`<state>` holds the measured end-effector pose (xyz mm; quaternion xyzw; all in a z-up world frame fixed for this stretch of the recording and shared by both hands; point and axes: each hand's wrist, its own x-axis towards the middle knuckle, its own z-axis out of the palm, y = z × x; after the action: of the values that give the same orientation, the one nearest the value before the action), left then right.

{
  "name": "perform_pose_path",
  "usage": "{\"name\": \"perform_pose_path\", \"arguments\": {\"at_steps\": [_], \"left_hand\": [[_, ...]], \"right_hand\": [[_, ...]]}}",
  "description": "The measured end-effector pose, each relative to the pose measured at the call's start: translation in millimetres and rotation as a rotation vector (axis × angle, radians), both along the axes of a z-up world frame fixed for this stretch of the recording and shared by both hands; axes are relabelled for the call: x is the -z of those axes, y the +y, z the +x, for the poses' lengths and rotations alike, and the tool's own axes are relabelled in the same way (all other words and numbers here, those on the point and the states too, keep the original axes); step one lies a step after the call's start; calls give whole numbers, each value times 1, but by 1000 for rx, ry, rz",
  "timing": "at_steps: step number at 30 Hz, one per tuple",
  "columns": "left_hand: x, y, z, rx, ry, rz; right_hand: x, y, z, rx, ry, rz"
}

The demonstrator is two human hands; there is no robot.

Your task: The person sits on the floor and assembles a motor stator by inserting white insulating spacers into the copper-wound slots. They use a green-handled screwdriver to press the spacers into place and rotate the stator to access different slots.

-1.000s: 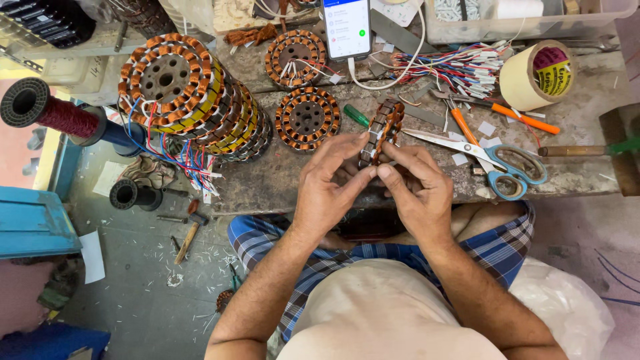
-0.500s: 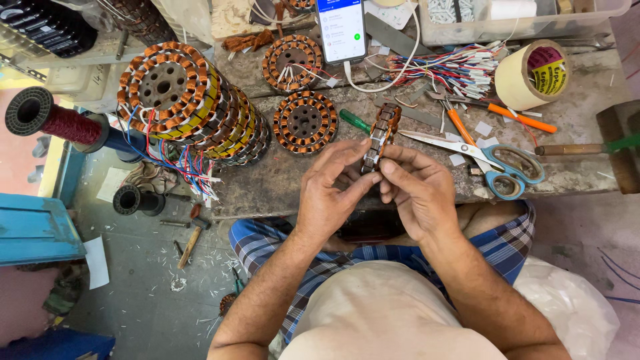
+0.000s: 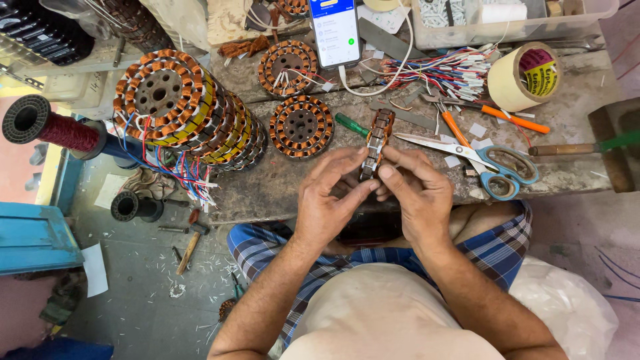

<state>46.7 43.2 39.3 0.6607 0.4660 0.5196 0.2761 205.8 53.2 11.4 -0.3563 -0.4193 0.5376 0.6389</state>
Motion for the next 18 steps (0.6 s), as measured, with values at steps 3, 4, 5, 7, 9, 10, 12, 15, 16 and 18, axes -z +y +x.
{"name": "perform_pose_path", "arguments": {"at_steps": [3, 4, 5, 7, 9, 10, 12, 15, 16, 18], "left_hand": [[1, -1, 1, 9, 2, 31], [2, -2, 3, 6, -10, -12], [1, -3, 3, 0, -19, -52], [0, -4, 2, -19, -1, -44], [-1, -7, 0, -43, 51, 51], [-2, -7, -1, -40, 48, 20], [-4, -8, -3, -35, 44, -41], [-11, -7, -9, -40, 189, 86], [-13, -6, -11, -48, 247, 103], [-19, -4, -18, -62, 364, 140]], "right_hand": [[1, 0, 1, 22, -21, 20], [2, 0, 2, 23, -18, 8], [3, 2, 2, 19, -11, -1], [5, 5, 3, 6, 0, -57], [8, 6, 5, -11, 10, -151], [9, 6, 7, -37, 19, -166], [12, 6, 10, -91, 37, -197], [16, 3, 13, -99, -23, -195], [16, 2, 14, -95, -49, -183], [16, 2, 14, -86, -98, -155]]}}
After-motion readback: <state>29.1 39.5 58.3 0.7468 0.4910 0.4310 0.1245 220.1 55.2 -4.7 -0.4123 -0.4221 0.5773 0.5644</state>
